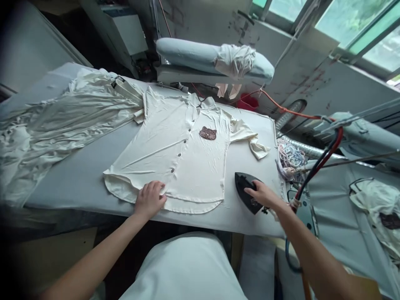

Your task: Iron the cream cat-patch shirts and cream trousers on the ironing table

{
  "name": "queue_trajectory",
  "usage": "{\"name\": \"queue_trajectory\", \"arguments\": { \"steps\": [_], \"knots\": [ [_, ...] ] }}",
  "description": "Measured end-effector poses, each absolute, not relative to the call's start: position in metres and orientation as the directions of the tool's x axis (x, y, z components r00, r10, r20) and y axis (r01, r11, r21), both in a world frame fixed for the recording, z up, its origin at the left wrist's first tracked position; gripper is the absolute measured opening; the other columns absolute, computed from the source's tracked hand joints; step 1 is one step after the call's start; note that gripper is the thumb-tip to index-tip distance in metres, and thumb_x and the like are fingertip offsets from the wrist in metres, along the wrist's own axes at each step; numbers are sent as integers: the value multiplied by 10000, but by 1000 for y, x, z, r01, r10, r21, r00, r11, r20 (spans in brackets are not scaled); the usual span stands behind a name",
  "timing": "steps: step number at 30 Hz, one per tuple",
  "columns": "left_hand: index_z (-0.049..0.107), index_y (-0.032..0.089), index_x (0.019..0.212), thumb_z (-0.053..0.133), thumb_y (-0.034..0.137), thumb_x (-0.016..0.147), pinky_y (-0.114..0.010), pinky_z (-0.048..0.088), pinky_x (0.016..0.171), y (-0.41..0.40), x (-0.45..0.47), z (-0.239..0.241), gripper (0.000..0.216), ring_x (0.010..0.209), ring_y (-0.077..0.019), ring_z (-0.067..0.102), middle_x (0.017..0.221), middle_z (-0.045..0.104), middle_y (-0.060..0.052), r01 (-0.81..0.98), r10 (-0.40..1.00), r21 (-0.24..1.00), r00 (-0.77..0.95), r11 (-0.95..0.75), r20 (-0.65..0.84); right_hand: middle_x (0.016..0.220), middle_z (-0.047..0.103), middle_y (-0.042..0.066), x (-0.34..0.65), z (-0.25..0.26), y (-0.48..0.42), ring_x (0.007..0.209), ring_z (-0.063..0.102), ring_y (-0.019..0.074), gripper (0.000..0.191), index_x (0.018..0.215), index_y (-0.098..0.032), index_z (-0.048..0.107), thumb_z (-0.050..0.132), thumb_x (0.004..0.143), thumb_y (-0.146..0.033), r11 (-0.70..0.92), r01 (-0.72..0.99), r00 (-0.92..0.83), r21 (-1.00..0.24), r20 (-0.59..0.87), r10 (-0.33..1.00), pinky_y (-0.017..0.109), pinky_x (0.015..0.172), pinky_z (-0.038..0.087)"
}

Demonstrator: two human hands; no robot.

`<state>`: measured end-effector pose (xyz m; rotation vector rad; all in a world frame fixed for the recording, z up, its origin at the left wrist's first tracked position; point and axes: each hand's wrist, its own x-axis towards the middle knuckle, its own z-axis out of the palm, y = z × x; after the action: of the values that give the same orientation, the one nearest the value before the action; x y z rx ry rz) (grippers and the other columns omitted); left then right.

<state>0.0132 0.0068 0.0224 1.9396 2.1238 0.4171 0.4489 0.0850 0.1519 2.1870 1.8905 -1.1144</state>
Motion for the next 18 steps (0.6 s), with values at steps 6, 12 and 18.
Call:
{"name": "queue_trajectory", "arguments": {
  "steps": [6, 12, 18],
  "knots": [
    [745, 233, 930, 532, 398, 922, -382, 469, 932, 6, -14, 11, 270, 1027, -257, 663, 1034, 752, -65, 749, 997, 659, -31, 68, -67, 477, 512, -5, 330, 148, 179, 406, 471, 135, 480, 772, -174, 580, 521, 959, -611, -240, 882, 61, -406, -406, 912, 265, 463, 332],
    [780, 203, 951, 533, 537, 889, -319, 500, 914, 10, -31, 20, 420, 1033, -251, 681, 1052, 771, -71, 455, 976, 866, -44, 210, -213, 499, 556, 54, 279, 141, 208, 453, 533, 158, 569, 738, -132, 647, 459, 996, -603, -172, 954, 54, -245, -424, 904, 273, 516, 376],
    [778, 170, 953, 515, 559, 886, -286, 497, 826, 16, -33, 19, 475, 941, -241, 689, 962, 789, -51, 342, 955, 893, -49, 291, -293, 846, 737, 69, 202, 115, 86, 727, 673, 207, 502, 950, -208, 707, 592, 884, -692, 251, 936, -351, -246, -620, 702, 268, 618, 418]
  ]
}}
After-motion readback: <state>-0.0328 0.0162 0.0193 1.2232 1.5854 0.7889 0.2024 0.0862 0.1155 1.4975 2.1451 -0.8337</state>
